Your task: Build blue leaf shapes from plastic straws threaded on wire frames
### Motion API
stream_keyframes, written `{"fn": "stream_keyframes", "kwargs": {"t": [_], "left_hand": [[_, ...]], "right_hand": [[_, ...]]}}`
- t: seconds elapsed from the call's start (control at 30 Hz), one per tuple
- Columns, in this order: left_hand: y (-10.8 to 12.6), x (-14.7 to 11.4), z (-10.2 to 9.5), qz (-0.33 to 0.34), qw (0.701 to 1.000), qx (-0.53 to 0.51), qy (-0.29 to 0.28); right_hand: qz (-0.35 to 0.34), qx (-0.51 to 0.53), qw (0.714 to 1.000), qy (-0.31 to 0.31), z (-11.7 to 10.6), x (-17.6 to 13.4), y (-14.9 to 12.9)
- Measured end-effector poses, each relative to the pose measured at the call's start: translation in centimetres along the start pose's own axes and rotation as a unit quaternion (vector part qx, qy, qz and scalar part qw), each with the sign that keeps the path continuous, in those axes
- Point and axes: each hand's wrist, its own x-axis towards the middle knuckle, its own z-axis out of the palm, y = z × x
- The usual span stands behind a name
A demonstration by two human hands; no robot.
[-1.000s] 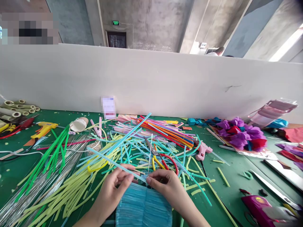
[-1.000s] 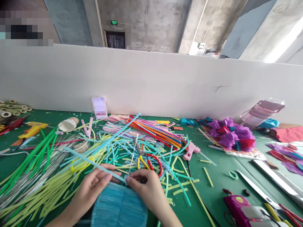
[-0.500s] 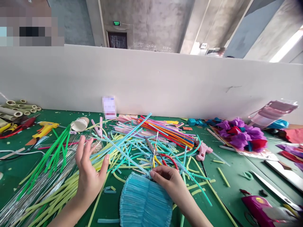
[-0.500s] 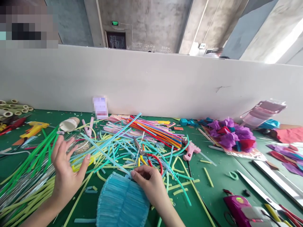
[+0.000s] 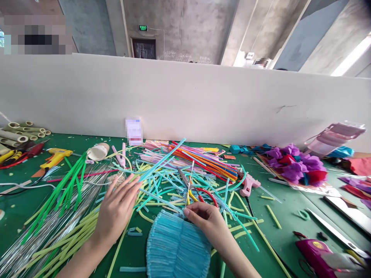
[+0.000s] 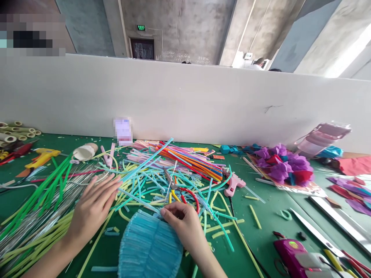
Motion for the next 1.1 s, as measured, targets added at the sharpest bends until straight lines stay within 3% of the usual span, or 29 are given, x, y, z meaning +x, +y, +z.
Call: {"fn": "stream_keyframes", "kwargs": {"t": [0.13,0.27,0.4,0.47,0.67,0.9,1.1], "left_hand": [[0.6,0.1,-0.3,-0.034,0.997,-0.074,0.016],[3.0,0.7,-1.4,-0.166,0.973,-0.158,0.022],[5.6,0.8,-2.3,-0.322,0.885,-0.334,-0.045],[6.5,0.7,-2.4,-0.353,0.853,-0.379,-0.062],[7.8,0.7,-2.3,-0.354,0.82,-0.443,-0.078],[8.1,0.6,-2.4,-0.307,0.818,-0.485,-0.045],[8.2,0.0,-1.7,-0.291,0.816,-0.488,-0.111]], "right_hand": [[-0.001,-0.005,1.0,0.0,0.0,-0.1,0.0],[-0.004,-0.016,1.0,0.001,0.0,-0.1,0.0],[-0.009,-0.022,1.0,0.0,0.1,-0.2,-0.2],[-0.014,-0.029,0.999,-0.007,0.3,-0.3,-0.3],[-0.017,-0.049,0.999,-0.014,0.6,-0.5,-0.3],[-0.019,-0.054,0.998,-0.015,0.9,-0.6,-0.4],[-0.029,-0.036,0.998,-0.036,1.2,-0.8,-0.2]]}}
